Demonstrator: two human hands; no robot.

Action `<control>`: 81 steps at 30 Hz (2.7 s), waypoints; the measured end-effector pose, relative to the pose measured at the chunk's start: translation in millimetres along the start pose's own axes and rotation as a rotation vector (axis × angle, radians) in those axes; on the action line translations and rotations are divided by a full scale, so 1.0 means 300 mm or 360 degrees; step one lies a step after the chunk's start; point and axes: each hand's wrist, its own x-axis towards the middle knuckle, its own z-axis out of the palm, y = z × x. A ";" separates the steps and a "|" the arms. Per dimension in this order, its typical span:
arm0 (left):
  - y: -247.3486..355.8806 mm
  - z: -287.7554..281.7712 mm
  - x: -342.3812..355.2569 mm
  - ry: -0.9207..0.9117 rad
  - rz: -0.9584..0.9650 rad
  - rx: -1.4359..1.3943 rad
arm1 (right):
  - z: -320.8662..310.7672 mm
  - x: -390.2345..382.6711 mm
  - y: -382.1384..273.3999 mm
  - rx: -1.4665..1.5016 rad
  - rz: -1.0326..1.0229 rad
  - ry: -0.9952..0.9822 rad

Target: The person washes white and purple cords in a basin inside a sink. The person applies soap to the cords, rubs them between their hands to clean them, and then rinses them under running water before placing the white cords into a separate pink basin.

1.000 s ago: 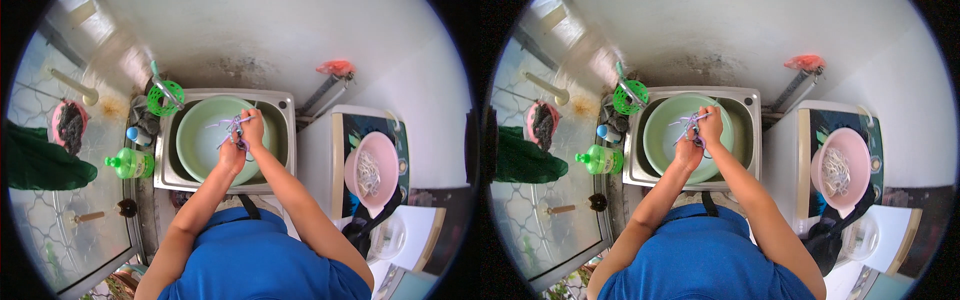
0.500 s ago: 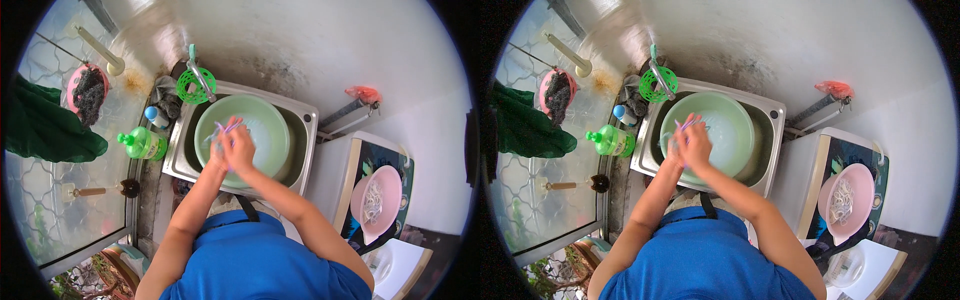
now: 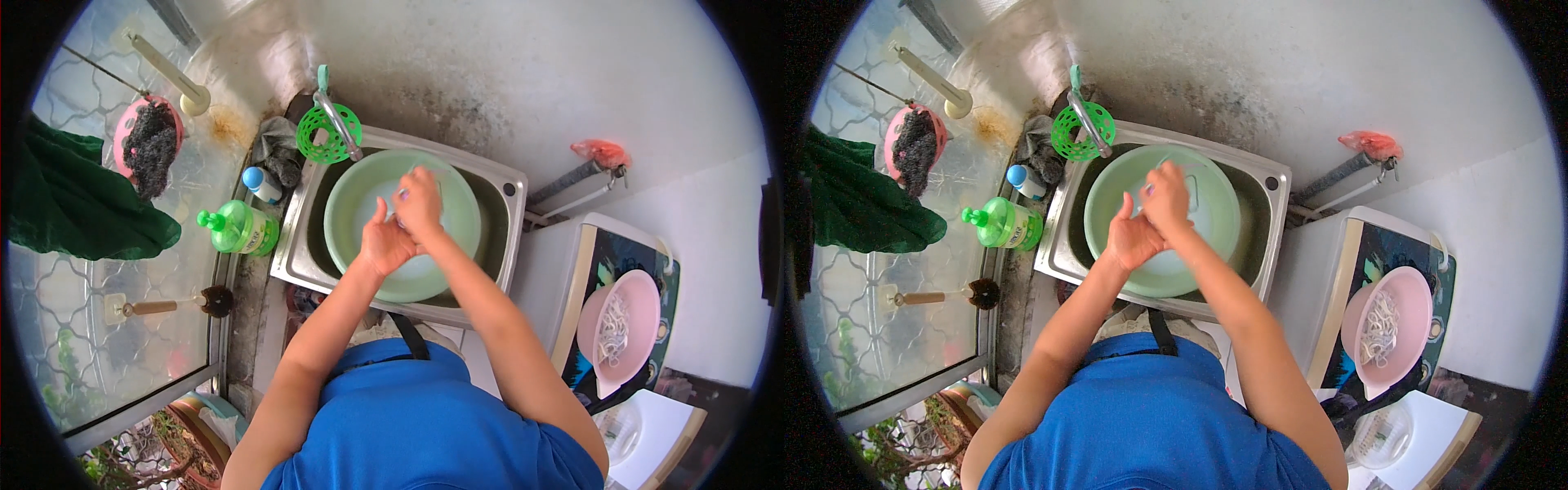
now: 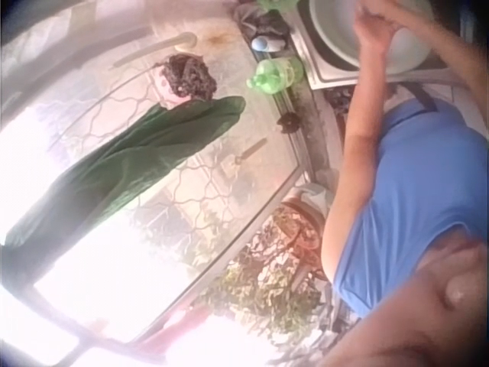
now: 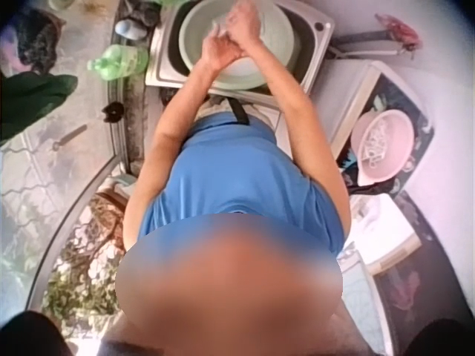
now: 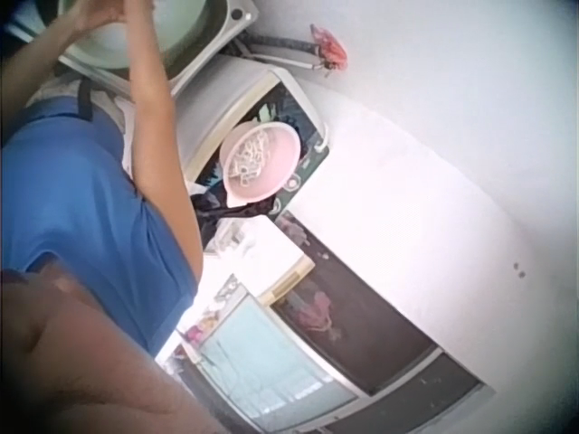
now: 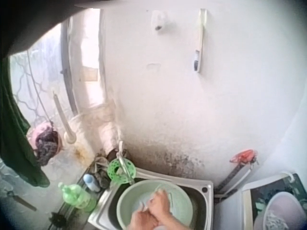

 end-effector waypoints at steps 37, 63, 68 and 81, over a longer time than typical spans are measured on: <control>-0.094 -0.096 0.016 0.0080 0.0390 0.0198 | -0.025 -0.114 0.038 -0.0192 0.0402 0.0287; -0.116 -0.069 -0.063 0.0133 0.0247 -0.0110 | -0.077 0.030 0.098 -0.0272 0.0109 0.0253; -0.084 -0.172 -0.063 0.0581 0.0067 -0.0087 | -0.096 -0.011 0.066 -0.0269 0.0027 0.0496; -0.083 -0.099 0.020 0.0518 0.0261 0.0363 | -0.068 -0.134 -0.072 -0.0083 0.0034 0.0081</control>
